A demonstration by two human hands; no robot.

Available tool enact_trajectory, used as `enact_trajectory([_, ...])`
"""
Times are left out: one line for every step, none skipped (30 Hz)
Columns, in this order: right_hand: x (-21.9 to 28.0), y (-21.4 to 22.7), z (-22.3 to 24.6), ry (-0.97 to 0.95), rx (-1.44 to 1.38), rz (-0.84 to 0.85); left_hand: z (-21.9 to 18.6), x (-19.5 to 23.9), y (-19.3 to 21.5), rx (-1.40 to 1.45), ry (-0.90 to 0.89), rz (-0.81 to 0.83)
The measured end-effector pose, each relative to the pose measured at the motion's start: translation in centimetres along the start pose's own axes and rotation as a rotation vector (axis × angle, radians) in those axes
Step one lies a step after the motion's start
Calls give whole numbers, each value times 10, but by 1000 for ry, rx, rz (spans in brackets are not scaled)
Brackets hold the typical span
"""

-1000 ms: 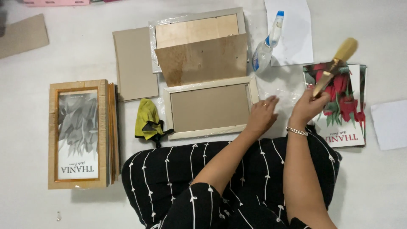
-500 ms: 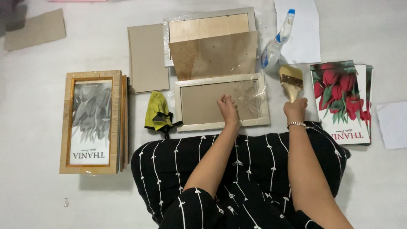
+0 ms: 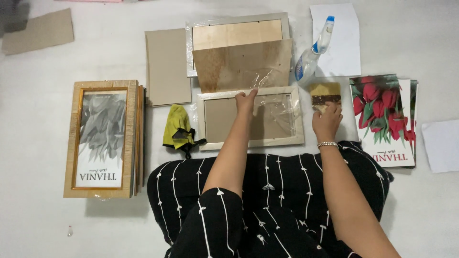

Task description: Cleaning a picture frame with a cloth and applying a coating with a brush

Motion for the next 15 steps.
enact_trajectory([-1,-2,0,1,1,-2,2,-10,-1,1,-1,1])
enact_trajectory([-2,-6,0,23,-61,36,5,-19,1,48,-14,-41])
enact_trajectory([-3,-11,0,45,-123,73,8,-28,2,94,-27,-83])
enact_trajectory([-3,-12,-2,45,-122,76,-8,-12,4,95,-25,-84])
enact_trajectory([-4,-15,-3,55,-126,112,-27,7,10,13,-72,-224])
enact_trajectory([-5,-19,-4,66,-130,149,-47,26,17,-68,-119,-365])
enact_trajectory([-6,-20,-7,67,-129,152,-68,63,20,-68,-117,-367])
enact_trajectory([-8,-23,-10,50,-131,179,-96,101,22,-64,-306,-318])
enact_trajectory([-9,-26,-13,33,-133,206,-123,140,23,-60,-495,-269])
enact_trajectory([-9,-28,-13,36,-135,209,-122,153,31,-62,-495,-273])
enact_trajectory([-10,-31,-13,38,-131,235,-125,167,36,-143,-572,-245])
enact_trajectory([-10,-32,-14,38,-126,259,-127,181,40,-223,-649,-213])
enact_trajectory([-10,-34,-15,40,-128,259,-118,183,50,-224,-650,-215])
enact_trajectory([-10,-37,-16,19,-99,293,-110,183,57,-380,-638,-214])
enact_trajectory([-10,-40,-18,-3,-70,327,-102,184,64,-536,-623,-212])
Point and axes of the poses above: each hand's wrist, its own x-axis away from the middle knuckle, its own y-axis out of the back of the hand, z = x × y, the point moved 4 cm from there along -x, towards the middle knuckle, and after that the axes turned 14 degrees about z, right-handed, at the moved point
